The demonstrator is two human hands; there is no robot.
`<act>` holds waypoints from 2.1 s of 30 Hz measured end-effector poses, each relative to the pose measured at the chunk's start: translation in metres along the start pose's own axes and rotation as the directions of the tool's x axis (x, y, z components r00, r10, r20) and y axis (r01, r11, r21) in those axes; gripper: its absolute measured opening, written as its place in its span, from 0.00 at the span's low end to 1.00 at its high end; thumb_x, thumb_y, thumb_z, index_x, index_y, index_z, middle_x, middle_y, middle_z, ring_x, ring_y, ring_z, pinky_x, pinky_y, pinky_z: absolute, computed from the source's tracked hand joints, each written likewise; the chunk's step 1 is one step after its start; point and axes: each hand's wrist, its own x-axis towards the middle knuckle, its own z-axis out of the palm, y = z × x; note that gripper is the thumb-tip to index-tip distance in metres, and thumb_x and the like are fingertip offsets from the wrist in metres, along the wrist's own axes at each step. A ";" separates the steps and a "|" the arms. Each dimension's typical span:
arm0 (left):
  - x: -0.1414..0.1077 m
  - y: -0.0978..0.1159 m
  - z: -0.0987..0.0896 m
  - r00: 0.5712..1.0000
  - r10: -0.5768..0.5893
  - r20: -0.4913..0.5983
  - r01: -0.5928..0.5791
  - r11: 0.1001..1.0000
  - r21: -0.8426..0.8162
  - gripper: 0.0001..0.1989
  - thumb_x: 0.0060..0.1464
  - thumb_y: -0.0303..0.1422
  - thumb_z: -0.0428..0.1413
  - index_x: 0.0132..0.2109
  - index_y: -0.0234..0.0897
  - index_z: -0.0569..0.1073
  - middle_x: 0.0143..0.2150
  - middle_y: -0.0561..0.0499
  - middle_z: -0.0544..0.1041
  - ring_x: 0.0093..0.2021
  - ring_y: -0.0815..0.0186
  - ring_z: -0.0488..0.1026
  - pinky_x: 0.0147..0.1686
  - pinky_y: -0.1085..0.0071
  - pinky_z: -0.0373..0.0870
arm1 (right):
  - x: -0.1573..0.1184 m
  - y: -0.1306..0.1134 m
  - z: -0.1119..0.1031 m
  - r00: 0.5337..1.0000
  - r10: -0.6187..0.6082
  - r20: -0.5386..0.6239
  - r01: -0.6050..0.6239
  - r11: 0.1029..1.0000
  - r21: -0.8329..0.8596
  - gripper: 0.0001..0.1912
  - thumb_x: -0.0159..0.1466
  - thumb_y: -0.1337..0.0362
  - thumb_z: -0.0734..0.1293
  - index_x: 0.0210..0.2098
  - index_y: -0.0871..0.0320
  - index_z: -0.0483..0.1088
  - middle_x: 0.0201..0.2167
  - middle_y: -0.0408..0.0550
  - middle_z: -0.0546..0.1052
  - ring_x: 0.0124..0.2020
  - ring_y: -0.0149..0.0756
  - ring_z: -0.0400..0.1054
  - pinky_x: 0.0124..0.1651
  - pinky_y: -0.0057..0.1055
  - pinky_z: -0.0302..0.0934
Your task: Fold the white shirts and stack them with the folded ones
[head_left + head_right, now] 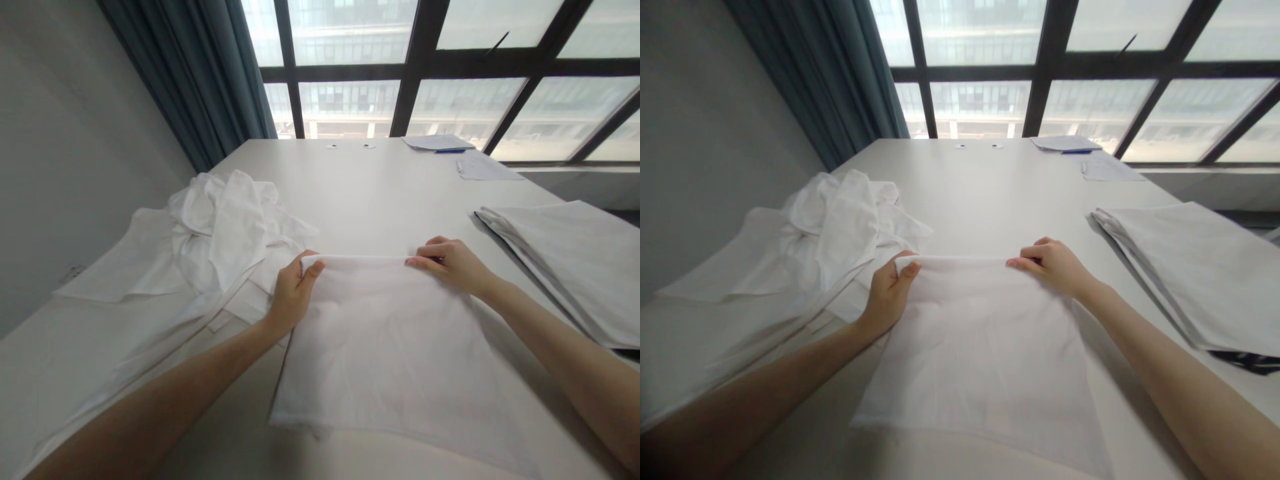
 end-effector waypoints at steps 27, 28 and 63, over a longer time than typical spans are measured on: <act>-0.016 0.004 -0.002 0.845 0.426 0.324 -0.476 0.875 0.091 0.16 0.68 0.42 0.43 0.45 0.37 0.70 0.29 0.52 0.77 0.25 0.70 0.73 0.26 0.78 0.66 | -0.010 -0.073 0.022 0.856 -0.481 -0.189 0.449 0.873 -0.190 0.13 0.71 0.59 0.59 0.38 0.58 0.72 0.27 0.45 0.78 0.27 0.33 0.69 0.42 0.32 0.62; -0.016 0.003 -0.001 0.872 0.371 0.320 -0.423 0.900 0.107 0.15 0.67 0.42 0.45 0.46 0.37 0.70 0.27 0.55 0.75 0.23 0.71 0.71 0.25 0.79 0.65 | -0.010 -0.070 0.023 0.858 -0.465 -0.216 0.429 0.882 -0.194 0.12 0.71 0.59 0.60 0.37 0.58 0.72 0.26 0.45 0.77 0.26 0.33 0.68 0.41 0.32 0.62; -0.012 0.005 0.005 0.857 0.048 0.513 -0.063 0.998 0.012 0.26 0.55 0.29 0.56 0.61 0.41 0.62 0.43 0.51 0.78 0.38 0.65 0.76 0.40 0.70 0.70 | 0.001 -0.040 -0.002 0.872 0.351 -0.341 -0.241 0.914 0.326 0.19 0.66 0.44 0.59 0.35 0.53 0.67 0.20 0.41 0.64 0.20 0.33 0.56 0.25 0.32 0.50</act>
